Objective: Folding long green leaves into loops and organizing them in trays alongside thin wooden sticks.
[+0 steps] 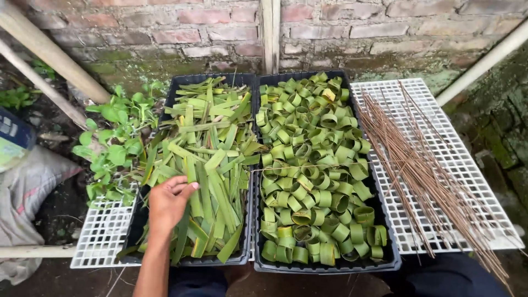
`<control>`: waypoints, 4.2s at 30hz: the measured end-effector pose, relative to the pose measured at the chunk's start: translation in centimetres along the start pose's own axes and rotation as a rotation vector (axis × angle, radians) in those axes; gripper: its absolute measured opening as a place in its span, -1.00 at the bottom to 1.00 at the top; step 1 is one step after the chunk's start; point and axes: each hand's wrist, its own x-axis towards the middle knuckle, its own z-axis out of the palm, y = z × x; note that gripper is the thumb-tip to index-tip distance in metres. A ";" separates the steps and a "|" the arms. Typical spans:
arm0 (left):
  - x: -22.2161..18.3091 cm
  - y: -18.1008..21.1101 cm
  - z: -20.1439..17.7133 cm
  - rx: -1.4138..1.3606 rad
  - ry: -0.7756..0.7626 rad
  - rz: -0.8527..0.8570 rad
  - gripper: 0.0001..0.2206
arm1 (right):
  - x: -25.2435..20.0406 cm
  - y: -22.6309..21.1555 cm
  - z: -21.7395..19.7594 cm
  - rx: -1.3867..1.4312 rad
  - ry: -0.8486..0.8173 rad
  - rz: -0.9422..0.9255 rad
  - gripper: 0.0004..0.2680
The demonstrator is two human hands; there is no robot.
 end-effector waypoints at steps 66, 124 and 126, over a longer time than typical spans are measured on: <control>-8.1 5.9 11.1 -0.561 -0.337 0.295 -0.62 | 37.0 -12.6 -7.5 0.180 1.032 -0.163 -0.90; -9.5 6.1 10.9 -0.135 0.097 1.537 -0.88 | 34.0 -12.5 -8.7 1.180 0.804 0.210 -0.85; -9.6 6.2 10.7 -0.116 0.129 1.565 -0.89 | 34.0 -12.4 -8.7 1.215 0.802 0.191 -0.80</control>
